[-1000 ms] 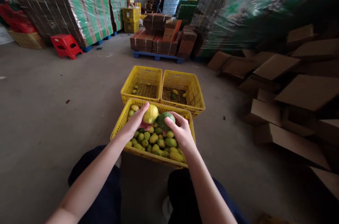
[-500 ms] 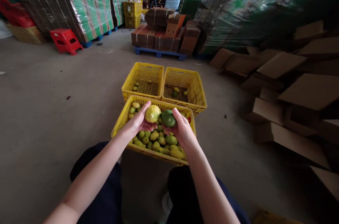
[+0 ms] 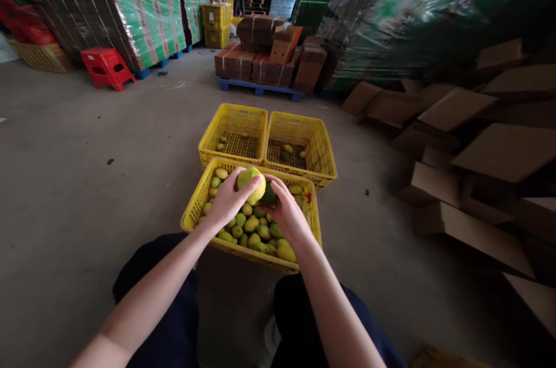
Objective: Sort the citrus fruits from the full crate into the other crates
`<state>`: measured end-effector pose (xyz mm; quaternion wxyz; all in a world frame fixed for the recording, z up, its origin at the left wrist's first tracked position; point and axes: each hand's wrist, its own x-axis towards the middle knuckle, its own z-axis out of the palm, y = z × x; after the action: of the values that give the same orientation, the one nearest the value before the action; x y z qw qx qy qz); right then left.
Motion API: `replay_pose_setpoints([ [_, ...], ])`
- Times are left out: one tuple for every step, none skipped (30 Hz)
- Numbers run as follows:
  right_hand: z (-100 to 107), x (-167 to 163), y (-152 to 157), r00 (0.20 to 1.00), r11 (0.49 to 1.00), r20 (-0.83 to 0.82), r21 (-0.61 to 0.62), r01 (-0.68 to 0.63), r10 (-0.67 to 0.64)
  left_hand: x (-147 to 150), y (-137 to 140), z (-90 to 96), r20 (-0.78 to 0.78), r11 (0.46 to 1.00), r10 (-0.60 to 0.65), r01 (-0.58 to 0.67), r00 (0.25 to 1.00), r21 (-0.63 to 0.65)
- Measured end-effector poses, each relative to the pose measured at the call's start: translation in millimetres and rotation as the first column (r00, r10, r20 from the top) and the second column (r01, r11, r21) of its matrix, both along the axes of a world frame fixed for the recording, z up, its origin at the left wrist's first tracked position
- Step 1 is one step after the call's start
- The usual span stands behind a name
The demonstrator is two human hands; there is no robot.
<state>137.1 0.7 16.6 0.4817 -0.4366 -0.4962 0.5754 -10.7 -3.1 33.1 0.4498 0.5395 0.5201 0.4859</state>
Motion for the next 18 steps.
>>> replay_pose_setpoints([
  [-2, -4, -1, 0.998, 0.998, -0.054, -0.061, -0.035, 0.032, 2, -3, 0.8, -0.073, 0.999, -0.004, 0.007, 0.997, 0.05],
  [-4, -7, -1, 0.991, 0.989, -0.125, -0.133, -0.071, 0.054, 5, -5, 1.2, -0.14, 0.996, -0.003, 0.015, 0.99, 0.088],
  [-6, -10, -2, 0.98, 0.977, -0.185, -0.189, -0.103, 0.067, 7, -8, 1.0, -0.201, 0.993, 0.005, 0.019, 0.98, 0.117],
  [-8, -12, -3, 0.974, 0.972, -0.213, -0.206, -0.116, 0.071, 9, -10, 0.1, -0.255, 0.99, 0.014, 0.023, 0.967, 0.141],
  [-9, -14, -4, 0.971, 0.97, -0.229, -0.211, -0.117, 0.068, 12, -12, -1.4, -0.298, 0.985, 0.023, 0.029, 0.954, 0.169],
  [-11, -15, -5, 0.969, 0.97, -0.242, -0.214, -0.111, 0.057, 13, -14, -3.2, -0.329, 0.98, 0.027, 0.04, 0.944, 0.196],
  [-12, -16, -6, 0.965, 0.97, -0.258, -0.222, -0.105, 0.045, 14, -16, -5.3, -0.351, 0.974, 0.021, 0.06, 0.936, 0.219],
  [-12, -15, -6, 0.961, 0.967, -0.275, -0.233, -0.099, 0.032, 15, -17, -7.4, -0.364, 0.969, 0.009, 0.082, 0.931, 0.235],
  [-11, -15, -6, 0.956, 0.965, -0.294, -0.246, -0.09, 0.014, 15, -18, -9.1, -0.367, 0.965, -0.009, 0.105, 0.93, 0.242],
  [-9, -14, -6, 0.95, 0.963, -0.313, -0.259, -0.077, -0.008, 15, -19, -10.3, -0.363, 0.962, -0.028, 0.124, 0.931, 0.244],
  [-7, -13, -5, 0.942, 0.959, -0.333, -0.275, -0.062, -0.034, 14, -18, -11.0, -0.351, 0.961, -0.038, 0.13, 0.936, 0.244],
  [-4, -11, -5, 0.933, 0.954, -0.353, -0.295, -0.044, -0.066, 13, -17, -11.0, -0.332, 0.963, -0.035, 0.12, 0.943, 0.241],
  [0, -10, -4, 0.922, 0.948, -0.374, -0.317, -0.027, -0.099, 11, -15, -10.6, -0.307, 0.968, -0.022, 0.097, 0.951, 0.231],
  [4, -7, -4, 0.911, 0.942, -0.394, -0.335, -0.017, -0.124, 9, -12, -9.7, -0.283, 0.976, -0.008, 0.069, 0.959, 0.207],
  [7, -5, -3, 0.901, 0.938, -0.413, -0.346, -0.018, -0.136, 6, -8, -8.7, -0.261, 0.985, 0.0, 0.046, 0.965, 0.169],
  [11, -2, -3, 0.893, 0.937, -0.432, -0.347, -0.032, -0.129, 3, -4, -7.7, -0.242, 0.992, -0.017, 0.047, 0.97, 0.116],
  [14, 2, -3, 0.886, 0.939, -0.451, -0.34, -0.059, -0.108, -1, 0, -7.0, -0.224, 0.995, -0.065, 0.08, 0.972, 0.055],
  [16, 5, -3, 0.879, 0.94, -0.47, -0.327, -0.093, -0.077, -4, 4, -6.6, -0.199, 0.99, -0.138, 0.141, 0.97, 0.001],
])
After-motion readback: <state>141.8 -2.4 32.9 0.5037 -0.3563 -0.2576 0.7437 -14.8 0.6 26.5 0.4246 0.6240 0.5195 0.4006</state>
